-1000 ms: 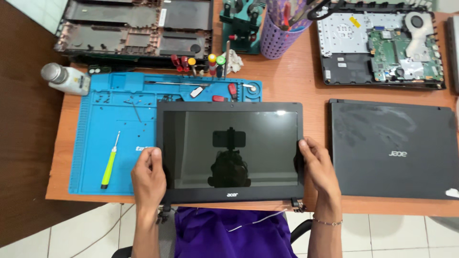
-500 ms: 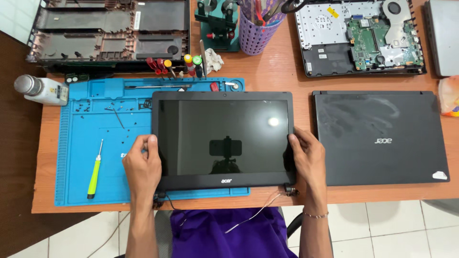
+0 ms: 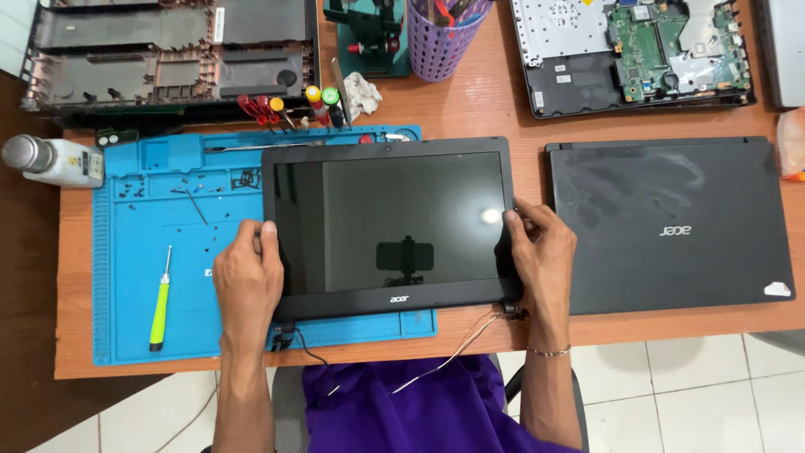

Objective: The person aligns a laptop screen inside its plastic bezel, presses the edges to snap them together, and then positions the screen assembly onto the laptop base while handling internal cables.

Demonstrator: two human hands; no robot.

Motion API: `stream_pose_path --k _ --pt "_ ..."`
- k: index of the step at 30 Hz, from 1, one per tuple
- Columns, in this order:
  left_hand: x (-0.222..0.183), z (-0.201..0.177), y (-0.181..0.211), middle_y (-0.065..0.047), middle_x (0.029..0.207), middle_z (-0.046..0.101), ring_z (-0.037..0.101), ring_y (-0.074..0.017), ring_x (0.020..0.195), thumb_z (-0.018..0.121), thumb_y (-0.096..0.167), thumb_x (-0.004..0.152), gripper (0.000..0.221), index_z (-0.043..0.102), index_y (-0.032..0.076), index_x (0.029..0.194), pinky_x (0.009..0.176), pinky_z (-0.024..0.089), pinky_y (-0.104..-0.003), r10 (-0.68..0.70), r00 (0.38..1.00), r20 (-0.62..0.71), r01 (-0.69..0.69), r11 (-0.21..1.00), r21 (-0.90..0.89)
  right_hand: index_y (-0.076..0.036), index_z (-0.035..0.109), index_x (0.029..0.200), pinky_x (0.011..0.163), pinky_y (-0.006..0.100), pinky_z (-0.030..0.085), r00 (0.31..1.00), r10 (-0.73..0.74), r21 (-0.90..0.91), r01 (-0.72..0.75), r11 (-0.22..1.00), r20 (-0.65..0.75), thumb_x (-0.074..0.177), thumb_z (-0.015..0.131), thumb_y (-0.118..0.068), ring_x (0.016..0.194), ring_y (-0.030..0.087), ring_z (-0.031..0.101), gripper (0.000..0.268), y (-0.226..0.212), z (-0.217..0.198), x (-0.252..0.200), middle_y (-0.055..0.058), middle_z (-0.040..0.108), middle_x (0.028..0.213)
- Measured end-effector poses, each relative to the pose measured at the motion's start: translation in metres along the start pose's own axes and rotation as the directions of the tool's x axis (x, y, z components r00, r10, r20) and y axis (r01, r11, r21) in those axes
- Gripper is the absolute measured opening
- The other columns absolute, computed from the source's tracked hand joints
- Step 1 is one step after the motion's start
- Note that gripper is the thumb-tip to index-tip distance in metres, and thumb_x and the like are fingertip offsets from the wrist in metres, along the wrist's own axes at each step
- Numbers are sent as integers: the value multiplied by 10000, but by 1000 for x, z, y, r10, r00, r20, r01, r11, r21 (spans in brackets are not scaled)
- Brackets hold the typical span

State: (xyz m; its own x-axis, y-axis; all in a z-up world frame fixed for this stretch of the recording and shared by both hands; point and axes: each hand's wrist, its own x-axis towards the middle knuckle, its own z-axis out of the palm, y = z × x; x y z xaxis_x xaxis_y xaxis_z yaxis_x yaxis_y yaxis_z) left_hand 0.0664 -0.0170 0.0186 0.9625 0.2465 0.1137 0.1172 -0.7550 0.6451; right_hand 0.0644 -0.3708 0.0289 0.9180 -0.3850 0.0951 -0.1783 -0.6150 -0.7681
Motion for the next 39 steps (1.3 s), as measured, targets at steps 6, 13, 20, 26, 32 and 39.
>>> stream_pose_path --k 6,13,20,26,32,39 --pt "2 3 8 -162 681 646 621 -382 591 575 223 1074 289 640 1 901 550 441 -492 32 999 -13 -30 992 125 1 733 1199 666 306 500 999 -44 -46 44 998 -8 921 742 -109 689 161 614 299 -8 -2 -1 109 683 866" --pt "1 0 9 -174 743 665 642 -398 637 557 219 1106 287 622 9 921 549 461 -495 112 994 12 -111 957 269 7 733 1208 655 324 493 998 -65 -100 66 993 16 921 751 -108 664 174 581 310 -7 -3 -2 112 646 842" --pt "1 0 12 -181 778 680 647 -405 650 568 206 1092 269 621 -9 940 553 480 -497 142 990 24 -143 944 297 -13 743 1218 654 316 496 998 -63 -75 63 995 1 919 757 -109 690 158 571 314 -2 -2 -5 98 623 942" --pt "-1 -3 10 -160 813 700 672 -373 689 631 245 1060 270 642 0 944 603 506 -483 89 996 31 -93 967 238 -26 717 1270 689 284 515 999 -50 -11 50 999 12 907 763 -90 725 125 574 372 2 -3 -10 73 630 987" --pt "-21 -22 6 -131 803 720 692 -302 715 687 247 974 265 690 13 1099 643 525 -440 -60 991 117 47 993 104 -30 672 1343 916 278 592 992 -123 189 114 975 40 907 704 -35 1038 134 681 438 10 -10 -27 90 658 1215" --pt "-48 -36 -1 -89 892 754 714 -217 751 727 251 918 246 718 29 1024 701 557 -375 -303 928 219 304 952 29 -21 719 1232 786 339 591 989 81 -163 -60 985 127 927 727 -68 880 210 737 309 -3 -31 -50 144 749 1019"
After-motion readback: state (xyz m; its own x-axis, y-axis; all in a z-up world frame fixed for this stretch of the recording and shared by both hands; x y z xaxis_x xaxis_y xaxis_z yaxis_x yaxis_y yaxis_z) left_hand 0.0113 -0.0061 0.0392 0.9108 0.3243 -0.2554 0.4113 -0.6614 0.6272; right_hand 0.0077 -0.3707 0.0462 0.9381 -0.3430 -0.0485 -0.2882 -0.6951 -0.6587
